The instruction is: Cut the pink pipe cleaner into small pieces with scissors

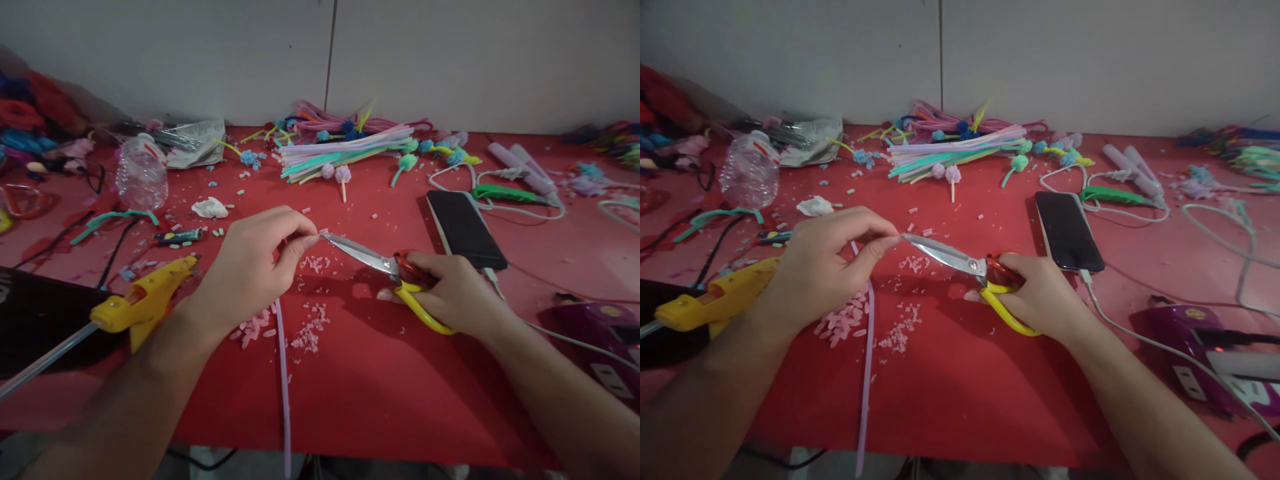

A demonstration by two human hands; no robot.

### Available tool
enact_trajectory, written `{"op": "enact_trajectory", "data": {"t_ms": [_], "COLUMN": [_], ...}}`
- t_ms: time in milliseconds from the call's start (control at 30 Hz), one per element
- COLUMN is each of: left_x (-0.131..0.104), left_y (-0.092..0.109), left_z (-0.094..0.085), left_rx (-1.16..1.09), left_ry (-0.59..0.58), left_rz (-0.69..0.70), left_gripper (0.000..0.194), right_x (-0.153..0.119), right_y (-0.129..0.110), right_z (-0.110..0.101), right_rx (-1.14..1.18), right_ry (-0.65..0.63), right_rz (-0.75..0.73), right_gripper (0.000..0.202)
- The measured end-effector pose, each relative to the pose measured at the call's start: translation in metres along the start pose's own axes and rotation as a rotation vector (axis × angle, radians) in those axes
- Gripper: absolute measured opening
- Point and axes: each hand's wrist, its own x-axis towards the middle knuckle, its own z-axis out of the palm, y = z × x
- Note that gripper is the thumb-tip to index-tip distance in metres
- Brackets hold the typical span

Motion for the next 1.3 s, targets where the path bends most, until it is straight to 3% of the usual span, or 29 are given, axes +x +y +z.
{"op": "enact_trajectory", "data": {"t_ms": [933,1300], "left_x": [-0.0011,-0.001], "left_y": [0.0014,0.0017], "left_z": [-0.0006,-0.0012], "left_rx": [0.002,-0.028], "left_ry": [0.005,-0.022], "left_rz": [0.022,-0.004], "left_gripper": [0.011,0.018], "right_x": [-0.0003,-0.002], "right_y": [0.0023,0.0077], "right_z": [0.0015,0.0], "right_rx": [-0.043,-0.024], "right_ry": [0.009,0.003], "right_rz": [0.054,-0.018], "right_gripper": [0.074,0.073]}}
